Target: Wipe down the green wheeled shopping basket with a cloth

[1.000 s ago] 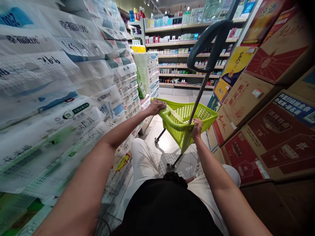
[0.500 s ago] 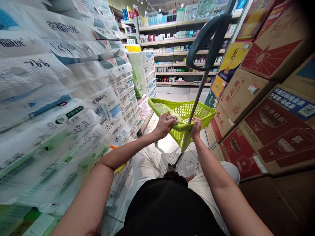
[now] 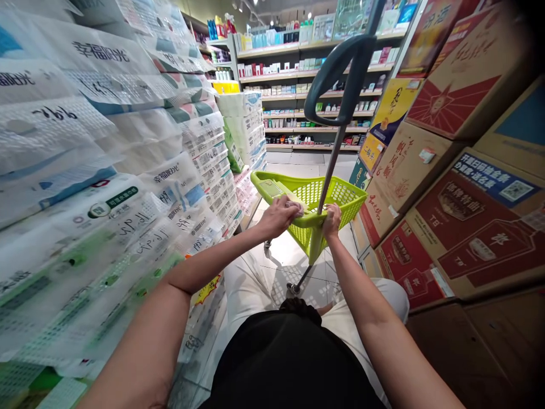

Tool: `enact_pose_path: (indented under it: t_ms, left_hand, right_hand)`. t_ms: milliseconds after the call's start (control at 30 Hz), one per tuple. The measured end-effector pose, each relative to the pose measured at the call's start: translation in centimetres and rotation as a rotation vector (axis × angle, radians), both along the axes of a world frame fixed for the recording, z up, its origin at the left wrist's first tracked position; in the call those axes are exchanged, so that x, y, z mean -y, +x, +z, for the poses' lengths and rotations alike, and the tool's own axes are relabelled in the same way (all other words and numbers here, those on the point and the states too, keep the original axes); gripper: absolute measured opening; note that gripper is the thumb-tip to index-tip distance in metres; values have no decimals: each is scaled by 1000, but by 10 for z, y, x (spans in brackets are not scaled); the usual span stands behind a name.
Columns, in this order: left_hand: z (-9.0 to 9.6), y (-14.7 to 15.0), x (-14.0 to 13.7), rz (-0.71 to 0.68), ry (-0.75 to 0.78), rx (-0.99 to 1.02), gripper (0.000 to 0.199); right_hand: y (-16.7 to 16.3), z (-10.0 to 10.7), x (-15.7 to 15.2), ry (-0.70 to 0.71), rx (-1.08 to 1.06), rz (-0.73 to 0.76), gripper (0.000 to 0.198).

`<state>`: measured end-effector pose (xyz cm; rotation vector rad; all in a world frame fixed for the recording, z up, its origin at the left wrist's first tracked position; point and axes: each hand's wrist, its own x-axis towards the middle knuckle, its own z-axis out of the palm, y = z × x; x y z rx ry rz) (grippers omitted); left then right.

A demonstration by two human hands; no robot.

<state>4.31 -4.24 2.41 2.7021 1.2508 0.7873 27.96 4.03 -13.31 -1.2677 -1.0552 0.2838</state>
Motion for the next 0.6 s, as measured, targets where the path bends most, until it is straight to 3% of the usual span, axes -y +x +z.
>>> enact_pose_path:
  t_ms: [100,200,300,400,500,600]
  left_hand:
    - [2,2,-1,85,23,2,32]
    - [-12,19,11,39,135,-43,32]
    - [-49,32,25,-20,311,-68,36]
    - [-97,27,19,-82,460,-37,34]
    - [-130,16,-4,-62,539,151,24]
    - [-131,19,-21,147,526,526,38]
  right_hand:
    - [0,0,0,4,3,-9,34]
    - [-2,0,0,17,7,-25,35]
    - [-1,1,1,13,27,-12,36]
    - [0,2,3,25,34,-13,37]
    - [2,3,3,50,54,-7,39]
    - [2,3,1,50,88,25,41]
